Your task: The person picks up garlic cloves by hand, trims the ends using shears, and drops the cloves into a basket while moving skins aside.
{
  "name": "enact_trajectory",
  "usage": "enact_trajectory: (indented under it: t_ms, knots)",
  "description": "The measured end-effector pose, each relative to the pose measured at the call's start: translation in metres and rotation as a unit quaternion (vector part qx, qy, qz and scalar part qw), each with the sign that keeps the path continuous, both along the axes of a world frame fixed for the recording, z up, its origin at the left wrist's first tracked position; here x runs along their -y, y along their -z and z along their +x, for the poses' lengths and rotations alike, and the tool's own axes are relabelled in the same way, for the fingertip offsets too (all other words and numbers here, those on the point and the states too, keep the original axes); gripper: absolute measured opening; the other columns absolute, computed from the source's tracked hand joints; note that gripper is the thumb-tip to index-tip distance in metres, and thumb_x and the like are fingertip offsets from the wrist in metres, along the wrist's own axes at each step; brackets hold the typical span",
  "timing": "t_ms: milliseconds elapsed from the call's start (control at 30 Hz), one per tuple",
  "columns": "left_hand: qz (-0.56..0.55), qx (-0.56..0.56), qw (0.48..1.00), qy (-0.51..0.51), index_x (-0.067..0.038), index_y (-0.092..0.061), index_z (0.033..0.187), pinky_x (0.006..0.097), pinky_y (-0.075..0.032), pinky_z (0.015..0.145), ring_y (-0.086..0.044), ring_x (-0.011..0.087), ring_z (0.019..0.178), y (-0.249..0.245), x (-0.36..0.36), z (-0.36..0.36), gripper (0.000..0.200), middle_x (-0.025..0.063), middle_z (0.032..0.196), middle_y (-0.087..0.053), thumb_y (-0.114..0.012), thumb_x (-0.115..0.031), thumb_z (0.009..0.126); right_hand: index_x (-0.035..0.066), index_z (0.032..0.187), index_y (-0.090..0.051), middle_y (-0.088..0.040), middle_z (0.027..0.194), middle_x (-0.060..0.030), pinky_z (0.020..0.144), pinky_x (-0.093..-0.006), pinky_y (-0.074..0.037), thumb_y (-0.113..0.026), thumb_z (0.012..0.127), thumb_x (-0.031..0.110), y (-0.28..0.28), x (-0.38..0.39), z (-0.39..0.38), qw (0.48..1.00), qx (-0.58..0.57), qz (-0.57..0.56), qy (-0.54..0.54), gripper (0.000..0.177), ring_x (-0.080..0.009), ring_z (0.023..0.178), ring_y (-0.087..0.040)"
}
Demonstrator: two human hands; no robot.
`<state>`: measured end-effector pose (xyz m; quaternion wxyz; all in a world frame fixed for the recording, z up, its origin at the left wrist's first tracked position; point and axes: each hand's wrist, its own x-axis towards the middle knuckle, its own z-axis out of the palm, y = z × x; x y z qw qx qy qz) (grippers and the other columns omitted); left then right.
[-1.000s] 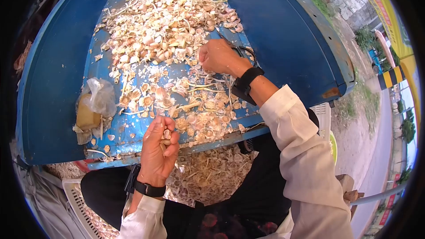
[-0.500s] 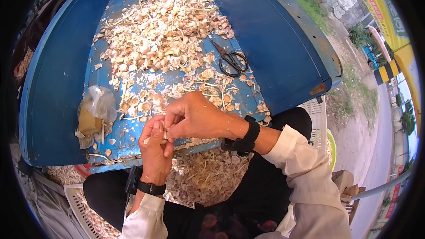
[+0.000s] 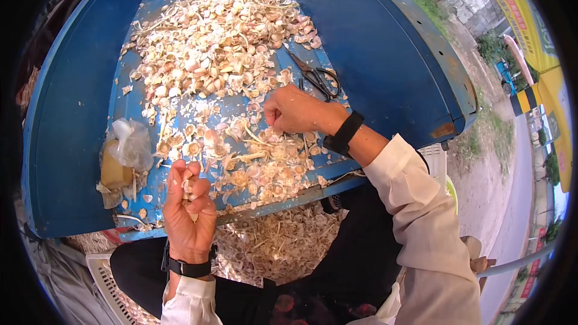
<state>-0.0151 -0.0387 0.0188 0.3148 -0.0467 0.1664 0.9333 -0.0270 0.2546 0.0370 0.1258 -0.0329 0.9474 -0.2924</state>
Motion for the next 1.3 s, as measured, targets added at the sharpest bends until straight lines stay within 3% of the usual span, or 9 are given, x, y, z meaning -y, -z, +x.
enact_trajectory:
  t_ms: [133,200,233,367,500,767,933,1100,1300]
  knots:
    - [-0.049,0.008,0.998,-0.027,-0.002,-0.057,0.111,0.0185,-0.049,0.052,-0.06,0.0174,0.078,-0.013,0.001,-0.004,0.039,0.0118,0.101,-0.06,-0.048,-0.038,0.1,0.001,0.086,-0.07,-0.069,0.078,-0.0109,0.069,-0.0337,-0.051,-0.074,0.075,0.011,-0.022,0.014,-0.008,0.997,0.051,-0.059,-0.018,0.015,-0.0199,0.072,-0.067]
    - [-0.059,0.024,0.998,-0.028,-0.002,-0.06,0.107,0.0197,-0.05,0.054,-0.062,0.0192,0.078,-0.02,-0.001,-0.003,0.047,0.0128,0.1,-0.061,-0.044,-0.045,0.1,0.0,0.088,-0.07,-0.069,0.088,-0.013,0.071,-0.0352,-0.051,-0.07,0.075,0.006,-0.003,-0.015,-0.038,0.972,-0.204,0.077,0.085,0.015,-0.025,0.079,-0.066]
    - [-0.067,0.038,0.997,-0.029,-0.001,-0.062,0.102,0.021,-0.052,0.056,-0.063,0.0211,0.079,-0.023,-0.002,-0.003,0.055,0.0138,0.098,-0.062,-0.041,-0.052,0.099,-0.001,0.089,-0.069,-0.067,0.094,-0.0145,0.073,-0.0366,-0.051,-0.066,0.075,0.002,0.0,-0.019,-0.046,0.976,-0.182,0.075,0.095,0.015,-0.0287,0.084,-0.064]
    - [-0.095,0.065,0.993,-0.027,0.0,-0.063,0.097,0.0221,-0.054,0.053,-0.061,0.0224,0.077,-0.021,0.0,-0.005,0.048,0.0156,0.1,-0.06,-0.046,-0.044,0.1,-0.001,0.089,-0.069,-0.067,0.09,-0.0157,0.073,-0.0382,-0.05,-0.064,0.074,0.002,0.002,-0.014,-0.044,0.999,0.035,0.031,-0.014,0.016,-0.0273,0.084,-0.066]
    - [-0.055,0.091,0.994,0.0,-0.002,-0.057,0.1,0.0197,-0.05,0.052,-0.055,0.0167,0.071,-0.006,0.0,-0.001,0.028,0.0119,0.1,-0.056,-0.044,-0.027,0.103,0.0,0.089,-0.07,-0.07,0.082,-0.0137,0.068,-0.0372,-0.051,-0.064,0.076,0.004,-0.002,-0.01,-0.07,0.982,-0.138,0.081,0.099,0.015,-0.0258,0.075,-0.066]
    - [-0.045,0.071,0.996,0.008,-0.002,-0.056,0.101,0.0188,-0.046,0.051,-0.054,0.015,0.07,-0.005,-0.002,0.002,0.025,0.0109,0.101,-0.056,-0.047,-0.025,0.102,0.0,0.089,-0.065,-0.067,0.079,-0.0115,0.063,-0.0332,-0.05,-0.067,0.079,0.005,0.024,-0.005,-0.087,0.986,-0.137,0.079,0.058,0.012,-0.0209,0.071,-0.065]
    - [-0.075,0.08,0.994,0.012,-0.003,-0.056,0.101,0.0183,-0.044,0.05,-0.052,0.0135,0.069,-0.008,-0.001,0.006,0.025,0.0103,0.1,-0.055,-0.048,-0.026,0.101,0.005,0.102,-0.062,-0.067,0.086,-0.0042,0.063,-0.0235,-0.052,-0.07,0.086,0.01,0.012,0.0,-0.042,0.91,0.023,-0.373,0.179,0.018,-0.0106,0.077,-0.064]
    - [-0.107,0.061,0.992,0.032,-0.004,-0.058,0.102,0.0202,-0.045,0.05,-0.055,0.0135,0.07,-0.003,-0.001,0.01,0.037,0.0087,0.095,-0.059,-0.046,-0.039,0.1,0.003,0.102,-0.065,-0.068,0.09,-0.0049,0.065,-0.0269,-0.055,-0.072,0.086,0.015,-0.016,0.045,-0.005,0.872,0.03,-0.481,0.085,0.021,-0.0129,0.079,-0.067]
    - [-0.171,0.147,0.973,0.039,-0.003,-0.061,0.104,0.0251,-0.053,0.051,-0.064,0.0162,0.073,-0.022,-0.015,0.018,0.052,0.008,0.094,-0.066,-0.036,-0.048,0.101,0.001,0.097,-0.07,-0.068,0.089,-0.0053,0.064,-0.0243,-0.053,-0.075,0.082,0.013,-0.063,0.12,0.036,0.965,-0.107,-0.208,-0.117,0.02,-0.008,0.076,-0.063]
